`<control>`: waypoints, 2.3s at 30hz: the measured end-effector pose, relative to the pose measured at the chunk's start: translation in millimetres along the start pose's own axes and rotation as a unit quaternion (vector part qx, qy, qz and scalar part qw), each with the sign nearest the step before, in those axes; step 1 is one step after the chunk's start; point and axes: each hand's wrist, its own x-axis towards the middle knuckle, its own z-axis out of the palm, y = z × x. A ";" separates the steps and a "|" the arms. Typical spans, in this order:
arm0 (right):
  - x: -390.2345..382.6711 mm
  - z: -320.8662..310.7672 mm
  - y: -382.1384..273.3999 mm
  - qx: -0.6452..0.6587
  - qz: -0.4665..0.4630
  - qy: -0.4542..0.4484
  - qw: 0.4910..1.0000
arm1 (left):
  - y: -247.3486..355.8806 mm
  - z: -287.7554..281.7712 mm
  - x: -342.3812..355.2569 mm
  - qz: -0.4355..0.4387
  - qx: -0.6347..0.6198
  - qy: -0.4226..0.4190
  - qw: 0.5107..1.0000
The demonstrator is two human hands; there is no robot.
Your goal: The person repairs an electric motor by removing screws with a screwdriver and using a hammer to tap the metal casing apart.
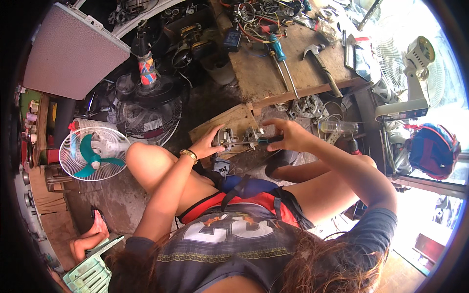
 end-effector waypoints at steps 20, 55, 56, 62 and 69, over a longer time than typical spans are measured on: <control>3.8 9.7 -14.1 -0.259 0.027 -0.041 0.965 | -13.0 1.7 -3.1 -0.010 0.072 -0.044 0.996; 23.0 44.7 10.9 -0.144 0.142 -0.098 0.974 | 11.3 4.9 30.0 0.036 0.054 -0.054 0.996; 25.2 43.9 7.5 -0.176 0.129 -0.084 0.972 | 6.5 8.2 29.2 0.042 0.055 -0.054 0.996; 13.6 74.1 24.2 -0.183 0.042 0.056 0.981 | 7.4 14.2 25.5 0.042 0.051 -0.030 0.997; 19.0 82.5 30.6 -0.201 0.033 -0.002 0.979 | 12.7 17.6 22.7 0.044 0.044 -0.022 0.998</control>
